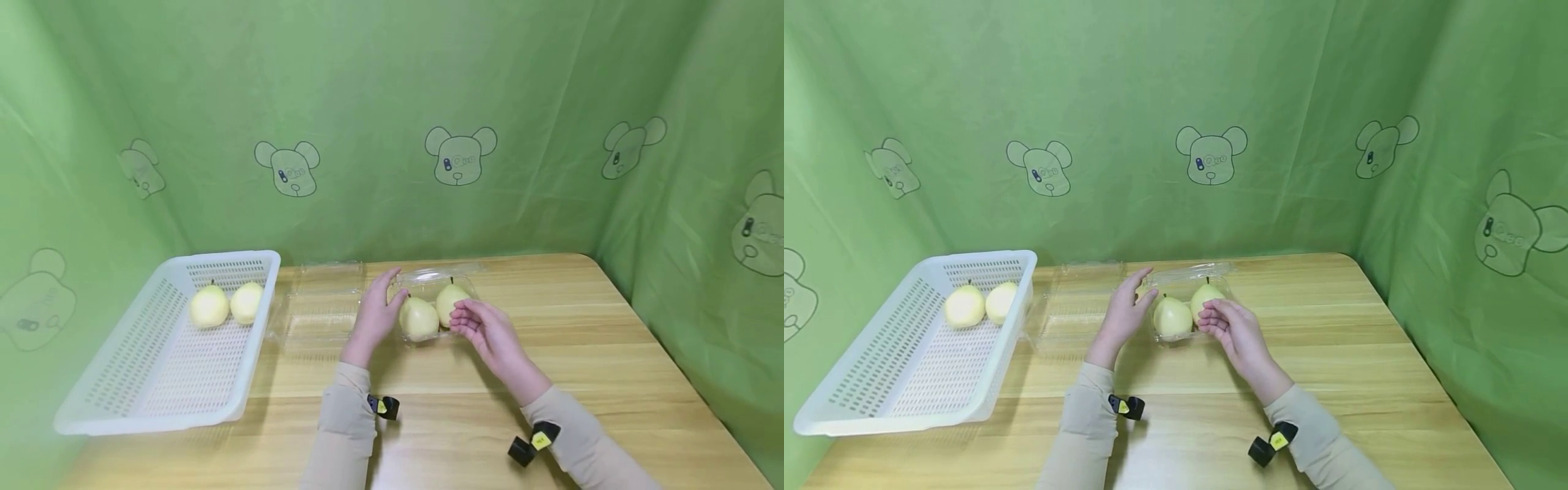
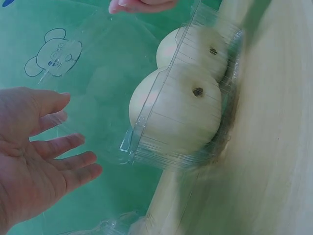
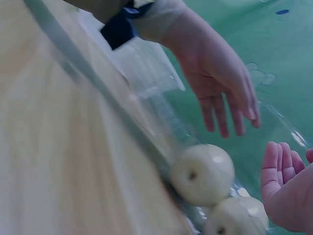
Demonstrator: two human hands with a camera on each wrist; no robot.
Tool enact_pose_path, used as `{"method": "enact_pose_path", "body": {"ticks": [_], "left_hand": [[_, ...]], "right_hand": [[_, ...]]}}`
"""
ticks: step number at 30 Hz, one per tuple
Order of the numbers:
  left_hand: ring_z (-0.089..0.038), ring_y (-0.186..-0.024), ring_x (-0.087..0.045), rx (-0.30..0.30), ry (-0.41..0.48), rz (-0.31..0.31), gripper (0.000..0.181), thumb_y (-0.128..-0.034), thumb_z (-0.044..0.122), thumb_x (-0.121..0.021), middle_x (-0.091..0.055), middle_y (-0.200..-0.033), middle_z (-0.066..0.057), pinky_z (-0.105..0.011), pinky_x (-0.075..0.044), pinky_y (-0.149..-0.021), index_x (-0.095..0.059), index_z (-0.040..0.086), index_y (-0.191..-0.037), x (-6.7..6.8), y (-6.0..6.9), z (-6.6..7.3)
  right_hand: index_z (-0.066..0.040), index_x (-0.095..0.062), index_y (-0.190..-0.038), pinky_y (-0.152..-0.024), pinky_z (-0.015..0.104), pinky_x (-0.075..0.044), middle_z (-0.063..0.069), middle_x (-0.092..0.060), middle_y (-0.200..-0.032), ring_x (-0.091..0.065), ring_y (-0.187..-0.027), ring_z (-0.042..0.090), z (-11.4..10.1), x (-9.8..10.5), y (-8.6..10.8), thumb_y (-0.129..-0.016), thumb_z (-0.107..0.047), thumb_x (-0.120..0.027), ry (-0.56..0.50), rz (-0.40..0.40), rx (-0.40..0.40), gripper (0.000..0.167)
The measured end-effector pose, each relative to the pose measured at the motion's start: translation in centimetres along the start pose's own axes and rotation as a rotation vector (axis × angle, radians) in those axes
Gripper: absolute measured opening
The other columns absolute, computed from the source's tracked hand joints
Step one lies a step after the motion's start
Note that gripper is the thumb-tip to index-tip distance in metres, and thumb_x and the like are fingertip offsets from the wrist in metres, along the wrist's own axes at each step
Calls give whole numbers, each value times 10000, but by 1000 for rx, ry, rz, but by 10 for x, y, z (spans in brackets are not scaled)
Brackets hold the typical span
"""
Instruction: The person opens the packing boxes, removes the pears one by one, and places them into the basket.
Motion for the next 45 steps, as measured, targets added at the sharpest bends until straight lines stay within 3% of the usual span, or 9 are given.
{"method": "enact_pose_path", "body": {"ticks": [8, 15, 18, 23, 26, 31, 36, 45], "left_hand": [[-320, -1391, -420, 23, 1, 15, 525, -972, 188, -558, -431, -1516, -117, -495, -337, -1168, -408, 125, -1471, 0, -1, -2], [-297, -1417, -390, 46, -4, 19, 548, -974, 188, -549, -416, -1530, -101, -467, -312, -1188, -374, 144, -1492, -1, 0, -5], [-300, -1417, -389, 48, -11, 20, 556, -975, 192, -548, -414, -1530, -108, -466, -308, -1190, -363, 139, -1497, -1, 0, -5], [-304, -1419, -384, 51, -16, 13, 564, -979, 195, -541, -409, -1532, -117, -470, -305, -1191, -344, 131, -1504, -2, -1, -7], [-306, -1423, -376, 60, -15, 7, 569, -980, 191, -539, -400, -1536, -119, -473, -302, -1192, -336, 129, -1508, -4, -1, -9], [-314, -1426, -367, 66, -8, 7, 572, -980, 194, -538, -394, -1538, -129, -481, -298, -1193, -332, 112, -1508, -5, -1, -10], [-317, -1427, -365, 71, -4, 8, 578, -980, 200, -538, -392, -1539, -130, -487, -295, -1193, -326, 113, -1510, -4, 0, -10], [-314, -1436, -352, 83, -12, 3, 588, -979, 213, -541, -372, -1554, -116, -488, -292, -1194, -315, 148, -1519, -6, 0, -11]], "right_hand": [[-45, -643, -1013, -826, 229, -585, 35, -700, -898, -666, -849, 130, -26, 19, -6, -993, -110, -521, -15, 44, 142, 140], [-43, -621, -1038, -766, 217, -590, 7, -709, -880, -669, -811, 109, -40, 32, -9, -965, -50, -552, 114, 135, 259, 101], [23, -577, -1128, -777, 213, -584, -20, -692, -907, -651, -827, 83, -44, 38, -11, -952, -52, -577, 257, 194, 299, 192], [56, -491, -1309, -871, 151, -525, 79, -625, -1129, -582, -1003, 115, -47, 44, -15, -950, -63, -566, 714, 242, 323, 386], [55, -445, -1373, -989, 276, -501, 225, -544, -1274, -532, -1146, 268, -43, 45, -19, -942, -31, -538, 958, 191, 320, 449], [81, -374, -1426, -1060, 586, -425, 331, -414, -1398, -435, -1262, 475, -33, 44, -23, -942, -59, -543, 1228, 103, 296, 531], [90, -343, -1443, -1126, 650, -282, 343, -343, -1470, -340, -1347, 513, -26, 43, -23, -960, -140, -534, 1378, 79, 264, 568], [97, -339, -1446, -1137, 630, -277, 334, -354, -1482, -327, -1369, 516, -19, 42, -25, -910, -96, -520, 1398, 22, 210, 598]]}}
Point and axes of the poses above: each hand's wrist, its own y-axis away from the middle knuckle, its own x-axis out of the back of the hand, z = x × y, the point moved 8 cm from there along -y, towards the middle knuckle
